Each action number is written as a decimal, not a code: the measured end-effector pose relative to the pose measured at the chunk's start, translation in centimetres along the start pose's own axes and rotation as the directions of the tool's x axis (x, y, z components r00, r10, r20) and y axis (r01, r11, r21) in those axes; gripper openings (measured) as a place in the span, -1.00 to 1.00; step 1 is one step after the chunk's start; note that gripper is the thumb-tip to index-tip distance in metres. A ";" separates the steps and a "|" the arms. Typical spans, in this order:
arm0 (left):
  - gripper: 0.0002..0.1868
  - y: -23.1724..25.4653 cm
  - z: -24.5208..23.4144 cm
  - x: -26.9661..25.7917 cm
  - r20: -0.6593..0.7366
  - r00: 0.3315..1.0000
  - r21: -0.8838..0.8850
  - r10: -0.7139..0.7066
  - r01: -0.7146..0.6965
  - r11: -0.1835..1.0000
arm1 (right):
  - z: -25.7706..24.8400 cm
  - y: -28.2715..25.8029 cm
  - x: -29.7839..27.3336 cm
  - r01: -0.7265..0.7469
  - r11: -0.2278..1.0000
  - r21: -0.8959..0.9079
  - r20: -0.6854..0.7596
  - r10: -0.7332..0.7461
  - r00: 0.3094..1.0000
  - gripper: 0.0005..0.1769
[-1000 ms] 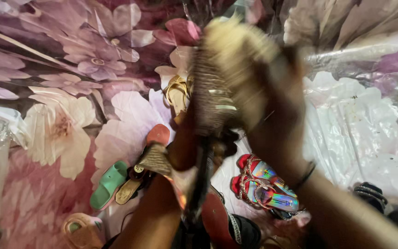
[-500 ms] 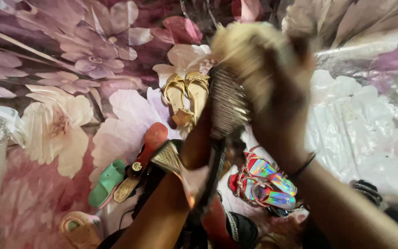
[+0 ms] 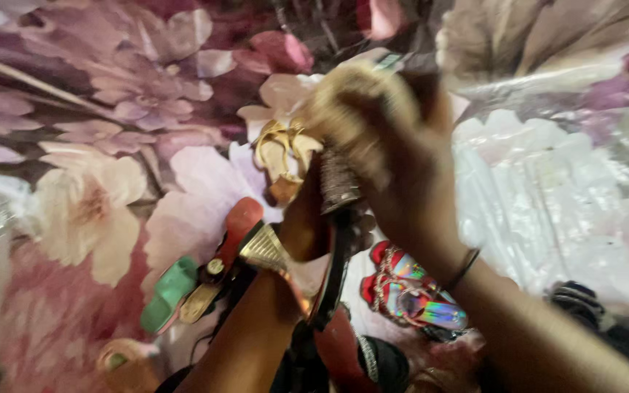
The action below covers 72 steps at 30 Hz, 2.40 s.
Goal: The person scrubs a pair of black high-heeled shoes with a brush, focusing on the soles and sides. They handle multiple shoes, turning them over to clean different surfaces while sitting on a floral-patterned surface.
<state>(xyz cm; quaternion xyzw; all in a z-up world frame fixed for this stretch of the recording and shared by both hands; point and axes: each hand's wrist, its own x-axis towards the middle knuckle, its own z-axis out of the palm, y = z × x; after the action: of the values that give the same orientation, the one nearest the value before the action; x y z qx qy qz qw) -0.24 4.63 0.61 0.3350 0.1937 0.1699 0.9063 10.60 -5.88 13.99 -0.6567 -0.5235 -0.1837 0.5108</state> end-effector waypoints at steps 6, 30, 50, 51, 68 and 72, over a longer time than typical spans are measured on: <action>-0.52 -3.3 1.7 -2.2 0.011 0.999 0.355 -0.037 0.031 0.934 | -3.7 9.4 1.3 -0.380 0.746 0.546 -0.095 0.506 0.857 -0.71; -0.38 4.0 3.4 -1.4 0.023 0.971 0.314 -0.240 0.221 0.924 | -8.7 17.0 -0.2 -0.284 0.880 0.381 -0.081 0.338 0.938 -0.68; -0.33 3.2 6.1 -1.5 0.005 0.973 -0.194 -0.230 0.226 0.954 | -0.5 -1.4 1.8 -0.175 0.975 0.136 0.057 0.169 0.984 -0.59; -0.40 3.0 6.2 -1.1 -0.061 0.964 -0.427 -0.257 0.208 0.880 | -0.1 -2.5 1.5 -0.025 0.997 0.069 0.103 0.018 0.994 -0.56; 0.07 4.1 5.3 -1.9 -0.149 0.981 0.834 0.125 0.056 0.549 | -2.4 3.4 1.4 -0.095 0.984 0.149 0.132 0.076 0.988 -0.67; 0.07 3.3 4.9 -2.0 -0.160 0.985 0.806 0.064 0.093 0.585 | -2.7 5.3 0.5 -0.229 0.969 0.090 0.076 0.223 0.972 -0.77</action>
<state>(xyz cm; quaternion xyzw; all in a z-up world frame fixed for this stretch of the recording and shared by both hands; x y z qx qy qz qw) -0.28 3.52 6.71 0.6935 0.3296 0.0839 0.6351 16.20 -7.61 12.98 -0.6919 -0.4702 -0.0768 0.5424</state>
